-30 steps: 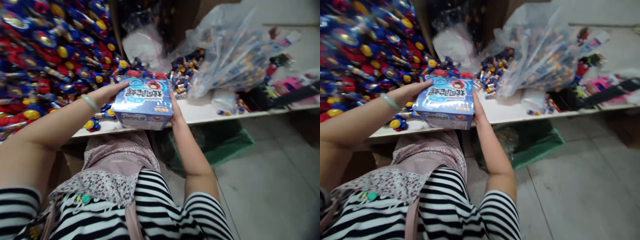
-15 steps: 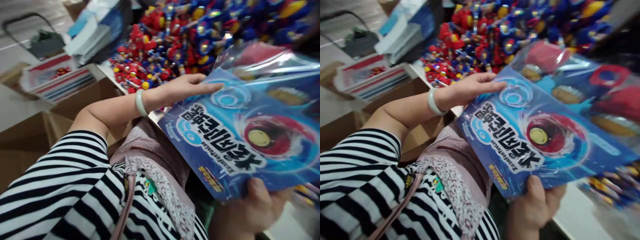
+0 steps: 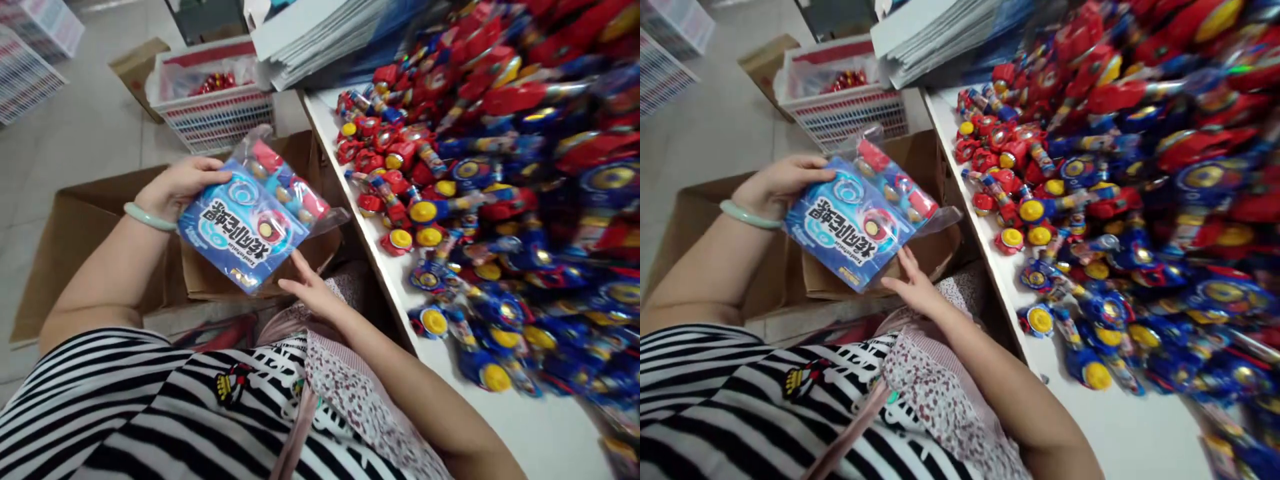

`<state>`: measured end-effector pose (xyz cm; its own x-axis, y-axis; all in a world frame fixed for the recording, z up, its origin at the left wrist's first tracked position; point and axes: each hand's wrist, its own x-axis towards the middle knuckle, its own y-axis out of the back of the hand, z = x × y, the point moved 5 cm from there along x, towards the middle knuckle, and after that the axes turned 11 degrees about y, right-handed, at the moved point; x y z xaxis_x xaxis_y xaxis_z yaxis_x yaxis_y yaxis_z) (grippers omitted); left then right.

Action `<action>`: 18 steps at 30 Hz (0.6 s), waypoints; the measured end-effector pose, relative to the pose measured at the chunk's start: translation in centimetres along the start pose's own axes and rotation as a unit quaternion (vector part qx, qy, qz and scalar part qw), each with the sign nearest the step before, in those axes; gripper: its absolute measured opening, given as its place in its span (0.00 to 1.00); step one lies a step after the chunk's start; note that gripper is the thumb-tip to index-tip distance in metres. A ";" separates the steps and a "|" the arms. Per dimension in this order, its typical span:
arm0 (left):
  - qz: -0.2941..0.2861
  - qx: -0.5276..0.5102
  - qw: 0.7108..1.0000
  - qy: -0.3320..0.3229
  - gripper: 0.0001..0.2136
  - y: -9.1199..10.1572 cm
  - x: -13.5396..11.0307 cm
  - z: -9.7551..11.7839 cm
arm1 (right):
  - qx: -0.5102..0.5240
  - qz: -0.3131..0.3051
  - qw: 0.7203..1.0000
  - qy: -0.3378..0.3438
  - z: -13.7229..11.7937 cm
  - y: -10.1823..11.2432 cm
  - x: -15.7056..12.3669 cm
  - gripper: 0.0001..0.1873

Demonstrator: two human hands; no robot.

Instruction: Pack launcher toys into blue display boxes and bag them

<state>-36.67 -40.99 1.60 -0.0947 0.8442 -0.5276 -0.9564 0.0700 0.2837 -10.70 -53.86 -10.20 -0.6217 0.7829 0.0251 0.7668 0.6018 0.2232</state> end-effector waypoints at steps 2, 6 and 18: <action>-0.010 0.006 0.998 0.064 0.14 0.7 6.4 -4.1 | -0.018 -0.051 0.997 -0.056 3.6 0.4 2.8 0.47; -0.094 0.083 0.986 0.107 0.20 -3.2 16.4 -12.1 | -0.286 -0.091 0.952 -0.061 5.0 6.4 2.3 0.34; -0.232 0.229 0.939 0.112 0.15 -22.4 33.8 -27.4 | -0.567 -0.109 0.816 -0.008 7.3 14.8 -4.5 0.19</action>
<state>-26.04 -28.54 -44.50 0.1978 0.5370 -0.8201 -0.6954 0.6665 0.2687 4.60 -47.30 -14.07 -0.7149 0.6836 -0.1470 -0.0091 0.2011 0.9795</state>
